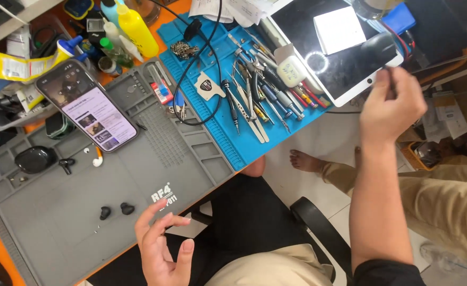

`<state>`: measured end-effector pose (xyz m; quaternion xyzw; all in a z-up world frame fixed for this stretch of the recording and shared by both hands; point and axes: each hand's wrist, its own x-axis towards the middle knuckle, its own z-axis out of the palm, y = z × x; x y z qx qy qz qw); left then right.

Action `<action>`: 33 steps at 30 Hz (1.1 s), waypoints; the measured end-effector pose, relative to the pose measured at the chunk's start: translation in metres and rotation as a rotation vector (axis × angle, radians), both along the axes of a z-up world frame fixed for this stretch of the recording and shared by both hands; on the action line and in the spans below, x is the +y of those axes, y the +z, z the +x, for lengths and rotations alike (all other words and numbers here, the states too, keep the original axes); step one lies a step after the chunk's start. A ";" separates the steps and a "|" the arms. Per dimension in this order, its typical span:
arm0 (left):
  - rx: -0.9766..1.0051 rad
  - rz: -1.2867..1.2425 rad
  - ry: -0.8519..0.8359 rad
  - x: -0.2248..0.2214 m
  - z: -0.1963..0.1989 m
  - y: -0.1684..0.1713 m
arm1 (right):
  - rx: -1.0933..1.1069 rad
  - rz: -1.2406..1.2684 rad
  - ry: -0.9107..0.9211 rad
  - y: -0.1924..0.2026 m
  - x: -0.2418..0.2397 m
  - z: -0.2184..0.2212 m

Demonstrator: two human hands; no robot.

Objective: Cleaning and reassembling an earbud charging case using a small blade to remove adhesive.

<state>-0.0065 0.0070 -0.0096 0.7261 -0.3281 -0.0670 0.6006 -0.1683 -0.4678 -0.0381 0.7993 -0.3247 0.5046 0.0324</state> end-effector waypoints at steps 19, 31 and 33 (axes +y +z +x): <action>-0.077 0.177 -0.003 0.019 -0.013 -0.006 | 0.621 0.144 0.114 0.019 -0.157 -0.004; -0.026 0.258 -0.121 0.034 -0.018 -0.015 | 0.466 0.086 0.011 -0.010 -0.132 -0.031; -0.039 0.262 -0.131 0.035 -0.016 -0.017 | 0.444 0.026 0.009 -0.012 -0.130 -0.038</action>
